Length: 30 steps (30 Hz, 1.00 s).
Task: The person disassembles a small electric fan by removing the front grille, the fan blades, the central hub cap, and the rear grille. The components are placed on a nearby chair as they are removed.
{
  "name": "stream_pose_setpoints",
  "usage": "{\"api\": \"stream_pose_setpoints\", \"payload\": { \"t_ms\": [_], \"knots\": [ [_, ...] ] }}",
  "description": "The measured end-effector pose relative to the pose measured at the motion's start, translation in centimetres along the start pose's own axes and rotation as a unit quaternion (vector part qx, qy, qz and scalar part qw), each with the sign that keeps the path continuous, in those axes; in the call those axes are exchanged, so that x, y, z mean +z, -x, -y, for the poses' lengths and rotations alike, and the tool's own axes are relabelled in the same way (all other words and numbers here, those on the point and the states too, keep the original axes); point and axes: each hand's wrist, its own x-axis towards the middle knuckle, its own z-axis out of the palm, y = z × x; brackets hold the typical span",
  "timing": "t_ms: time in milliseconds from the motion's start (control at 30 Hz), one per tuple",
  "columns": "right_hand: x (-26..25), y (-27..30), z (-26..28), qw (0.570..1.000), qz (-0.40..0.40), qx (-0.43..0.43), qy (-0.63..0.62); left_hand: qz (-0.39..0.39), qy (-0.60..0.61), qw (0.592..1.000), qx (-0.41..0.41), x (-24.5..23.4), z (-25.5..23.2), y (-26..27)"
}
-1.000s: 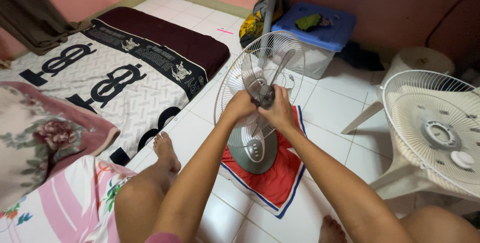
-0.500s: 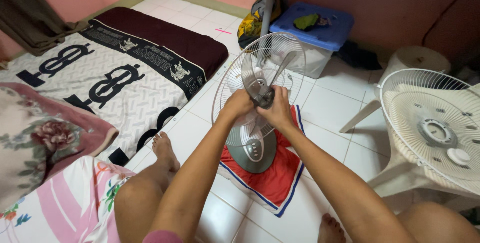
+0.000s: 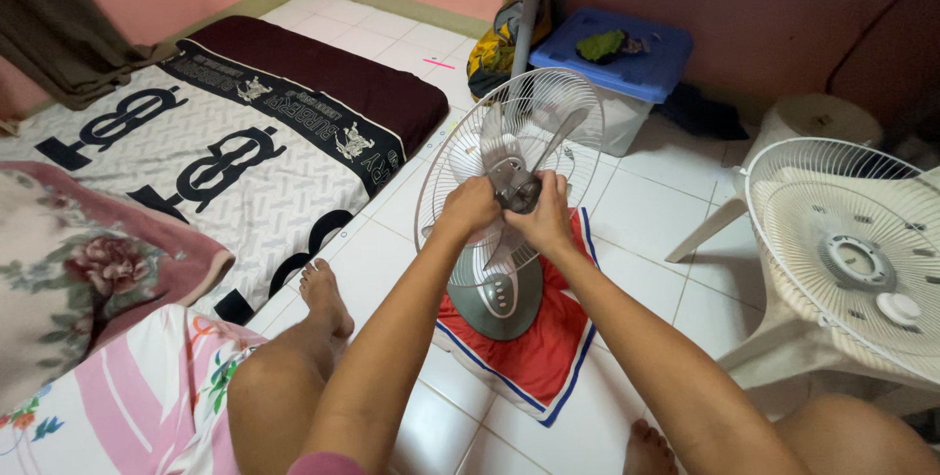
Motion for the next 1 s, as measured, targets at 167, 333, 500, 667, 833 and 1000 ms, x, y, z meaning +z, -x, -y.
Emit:
{"api": "stream_pose_setpoints", "payload": {
  "t_ms": [167, 333, 500, 667, 833, 1000],
  "knots": [
    [-0.1, -0.1, -0.1, 1.000, 0.003, 0.010, -0.003, -0.003, -0.012, 1.000, 0.004, -0.1, -0.3, 0.4],
    [-0.1, -0.2, 0.2, 0.999, 0.010, 0.038, 0.006, -0.019, 0.003, 1.000, 0.014, -0.1, -0.3, 0.4],
    [-0.4, -0.3, 0.6, 0.999, 0.018, 0.040, 0.005, -0.015, 0.006, 1.000, 0.004, -0.1, -0.4, 0.2],
    [-0.5, -0.2, 0.7, 0.999, 0.024, 0.047, 0.010, -0.013, 0.018, 1.000, 0.003, 0.0, -0.8, 0.3],
    [-0.3, -0.1, 0.5, 1.000, 0.002, 0.005, 0.003, -0.020, 0.031, 0.999, -0.004, 0.4, -0.4, 0.2],
    [0.3, 0.1, 0.4, 1.000, -0.015, 0.012, -0.010, -0.030, 0.016, 0.999, 0.001, 1.3, 0.6, -0.6]
  ]
}}
